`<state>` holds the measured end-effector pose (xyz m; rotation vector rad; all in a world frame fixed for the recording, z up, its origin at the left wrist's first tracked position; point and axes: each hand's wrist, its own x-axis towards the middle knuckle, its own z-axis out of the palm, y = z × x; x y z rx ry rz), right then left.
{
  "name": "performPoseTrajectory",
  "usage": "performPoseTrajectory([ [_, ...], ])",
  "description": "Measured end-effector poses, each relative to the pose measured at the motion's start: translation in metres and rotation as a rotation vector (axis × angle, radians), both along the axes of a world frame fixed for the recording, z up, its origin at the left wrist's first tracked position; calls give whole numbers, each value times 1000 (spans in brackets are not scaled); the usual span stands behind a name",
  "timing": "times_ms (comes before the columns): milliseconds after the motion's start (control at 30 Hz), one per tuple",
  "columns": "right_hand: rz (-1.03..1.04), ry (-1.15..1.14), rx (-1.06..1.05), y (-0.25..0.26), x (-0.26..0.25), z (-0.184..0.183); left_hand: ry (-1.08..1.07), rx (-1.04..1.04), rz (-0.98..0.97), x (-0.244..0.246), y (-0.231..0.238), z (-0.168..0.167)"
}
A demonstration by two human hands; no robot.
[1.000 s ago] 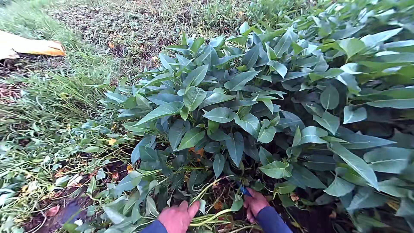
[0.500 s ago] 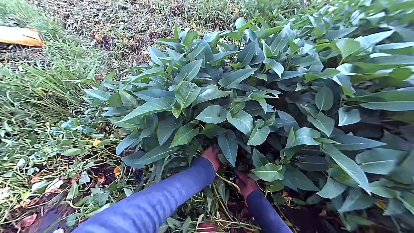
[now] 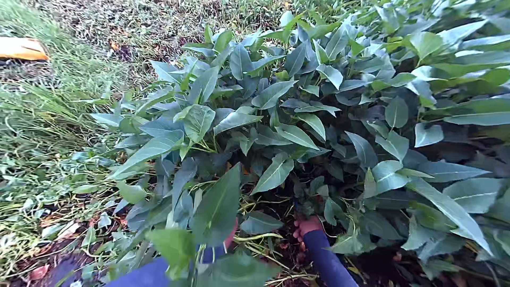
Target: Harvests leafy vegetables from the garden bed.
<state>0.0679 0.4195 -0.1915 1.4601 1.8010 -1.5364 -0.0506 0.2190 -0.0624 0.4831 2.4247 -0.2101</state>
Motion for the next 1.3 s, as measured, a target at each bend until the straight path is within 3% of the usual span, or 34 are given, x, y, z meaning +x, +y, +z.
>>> performPoseTrajectory([
  [133,186,-31,-105,-27,29,-7,-97,-72,-131,-1,-42,-18],
  [233,316,-55,-204,-45,74,0,-55,47,-95,14,-76,-28],
  [333,214,78,-99,-49,90,4,122,329,-198,34,-107,-56],
  [400,187,139,13,-47,72,9,175,455,-176,41,-101,-54],
  [467,259,150,169,-39,35,17,271,528,-283,30,-87,-47],
  [567,323,114,328,-23,-18,7,190,348,-87,-11,-57,-28],
  [667,386,-12,198,-14,-30,-5,100,-42,171,-68,-43,-27],
  [767,383,-80,-54,-29,1,-2,69,-139,245,-89,-58,-57],
  [867,390,5,61,-35,16,13,-46,-312,147,-75,-54,-46],
  [1000,524,188,320,-27,-50,33,-30,-283,116,-42,-56,-39],
  [1133,960,9,498,-34,-135,57,-143,-326,68,-11,-54,-21],
  [1233,1019,-90,559,-26,-157,60,-265,-316,-34,32,-42,-9],
  [1300,1022,-173,508,-10,-145,40,-304,-276,-77,49,-46,-10],
])
